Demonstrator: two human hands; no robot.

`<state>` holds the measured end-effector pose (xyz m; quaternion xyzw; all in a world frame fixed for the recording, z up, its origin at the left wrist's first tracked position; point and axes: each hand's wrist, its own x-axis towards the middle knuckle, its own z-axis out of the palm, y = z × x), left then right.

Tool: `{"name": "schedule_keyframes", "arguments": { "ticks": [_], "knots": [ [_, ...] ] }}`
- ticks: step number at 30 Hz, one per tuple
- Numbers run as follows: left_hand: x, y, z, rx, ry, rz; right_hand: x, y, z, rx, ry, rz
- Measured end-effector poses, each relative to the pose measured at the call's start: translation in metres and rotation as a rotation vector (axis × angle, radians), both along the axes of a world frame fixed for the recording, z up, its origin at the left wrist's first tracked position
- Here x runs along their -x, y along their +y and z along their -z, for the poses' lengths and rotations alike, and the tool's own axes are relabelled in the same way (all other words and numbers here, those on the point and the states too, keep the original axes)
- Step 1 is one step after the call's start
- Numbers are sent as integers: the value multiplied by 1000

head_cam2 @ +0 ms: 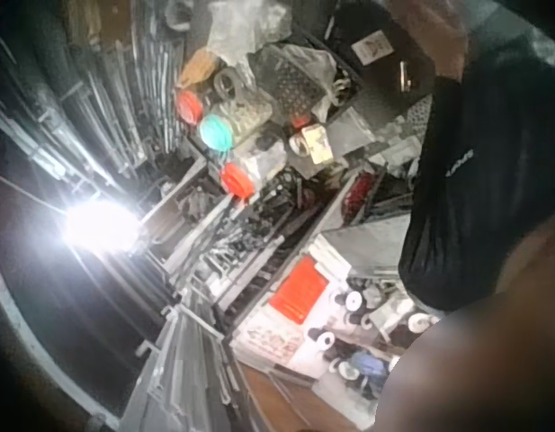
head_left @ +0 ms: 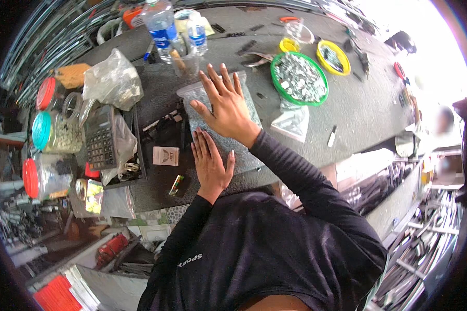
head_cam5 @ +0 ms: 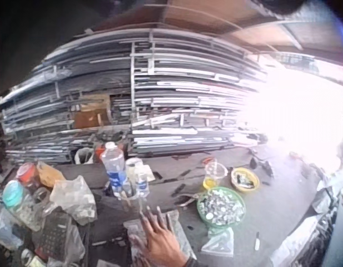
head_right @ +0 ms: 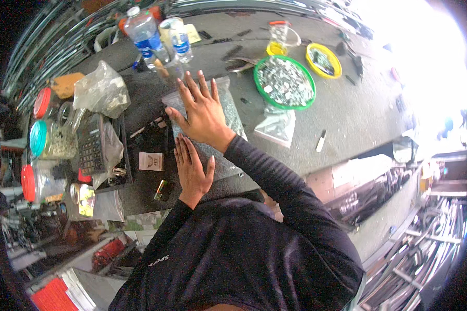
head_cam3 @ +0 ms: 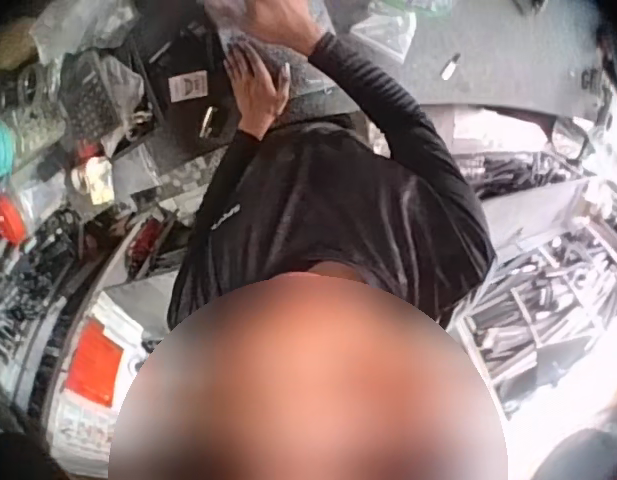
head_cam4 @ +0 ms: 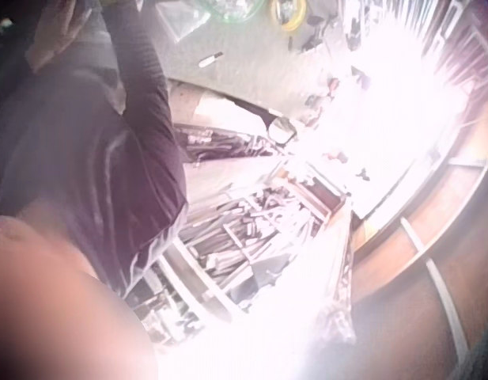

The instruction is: The person sits at a cluttered workbench and transfers small light-blue beads from a large plastic bag into a smaller zip-top bag. They open and close the bags, pour the beads, and seal the smaller bag before placing it on the table.

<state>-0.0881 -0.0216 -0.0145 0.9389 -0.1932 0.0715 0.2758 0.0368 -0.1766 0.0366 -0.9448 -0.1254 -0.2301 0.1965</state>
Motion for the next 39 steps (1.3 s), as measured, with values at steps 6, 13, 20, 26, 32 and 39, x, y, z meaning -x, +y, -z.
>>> {"name": "schedule_keyframes", "arguments": {
  "ticks": [6,13,20,26,32,39],
  "knots": [
    [-2,4,5,-14,-29,46,11,-4,30,68,181,77],
    [5,36,-12,481,392,86,76,-53,45,-410,-23,424],
    [9,61,-11,565,451,99,161,-78,66,-314,307,543],
    [-18,58,-3,689,659,-75,128,-75,38,-193,527,684],
    [-24,52,13,536,468,10,108,-69,24,-246,657,600],
    [-3,54,16,1033,516,114,113,-61,29,-199,641,627]
  ]
}}
